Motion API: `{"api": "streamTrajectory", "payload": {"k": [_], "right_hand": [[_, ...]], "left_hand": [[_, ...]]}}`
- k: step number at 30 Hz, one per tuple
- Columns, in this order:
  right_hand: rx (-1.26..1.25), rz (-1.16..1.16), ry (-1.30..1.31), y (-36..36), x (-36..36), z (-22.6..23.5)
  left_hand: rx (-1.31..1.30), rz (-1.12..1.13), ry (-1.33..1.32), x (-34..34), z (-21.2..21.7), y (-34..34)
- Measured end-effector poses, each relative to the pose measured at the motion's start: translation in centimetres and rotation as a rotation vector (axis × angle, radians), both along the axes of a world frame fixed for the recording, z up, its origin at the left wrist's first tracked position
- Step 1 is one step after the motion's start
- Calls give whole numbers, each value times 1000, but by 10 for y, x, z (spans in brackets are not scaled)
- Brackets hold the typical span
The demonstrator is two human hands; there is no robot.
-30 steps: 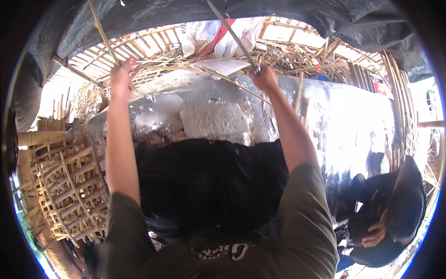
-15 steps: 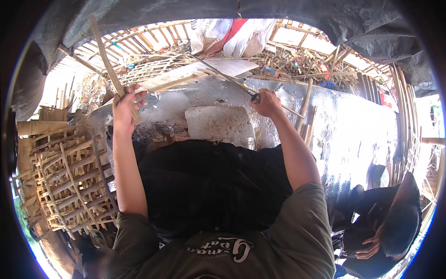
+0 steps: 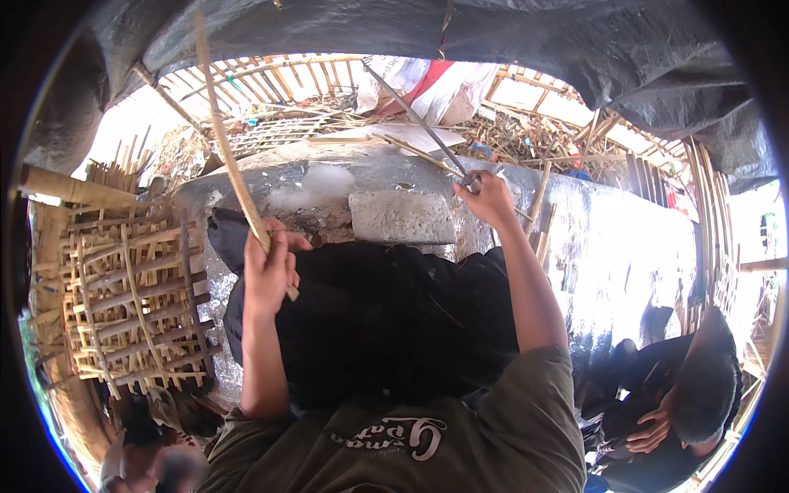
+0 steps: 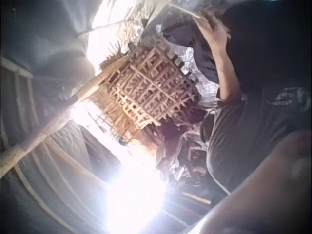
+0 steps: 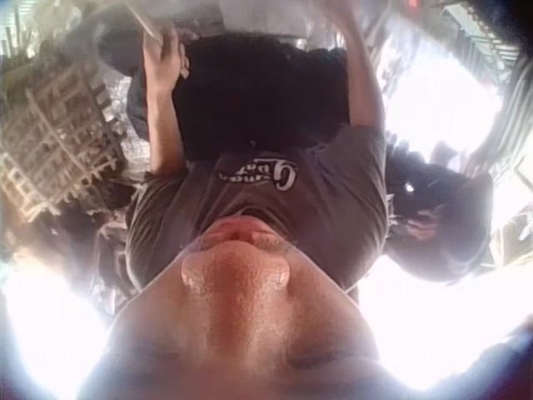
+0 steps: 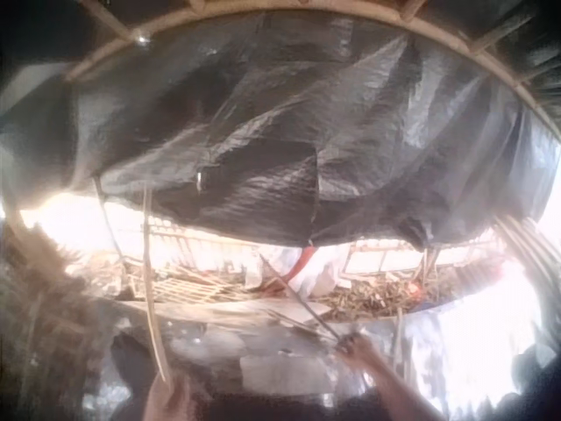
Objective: The person splits a bamboo strip into thinner pieces using a knife, then arranges them into a grid pattern. They secure the pieces together by hammering nails into the intersections.
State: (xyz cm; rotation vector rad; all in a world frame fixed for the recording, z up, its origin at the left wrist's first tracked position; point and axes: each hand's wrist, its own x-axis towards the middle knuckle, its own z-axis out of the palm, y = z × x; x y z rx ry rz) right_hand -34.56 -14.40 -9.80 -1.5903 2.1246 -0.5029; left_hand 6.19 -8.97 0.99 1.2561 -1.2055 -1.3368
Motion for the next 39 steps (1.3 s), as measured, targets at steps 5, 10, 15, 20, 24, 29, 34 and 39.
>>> {"api": "streamTrajectory", "payload": {"k": [5, 10, 15, 20, 24, 29, 34, 39], "right_hand": [[-227, 86, -131, 44, 36, 72], [-415, 168, -76, 99, 68, 116], [-360, 294, -51, 139, 101, 133], [-385, 388, 92, 153, 120, 138], [-326, 395, 173, 163, 135, 142], [-343, 380, 207, 167, 136, 143], [-336, 210, 272, 142, 104, 143], [-281, 291, 260, 151, 113, 150]], "left_hand": [[72, -20, -92, -11, -2, 38], [92, -98, -85, -26, 2, 69], [6, -188, -153, -40, 10, 88], [-139, -257, -238, -54, 16, 104], [-132, -289, -215, -58, 24, 112], [-65, -384, -49, -52, 10, 122], [0, -441, -36, -43, 18, 133], [12, -436, 3, -54, 17, 132]]}}
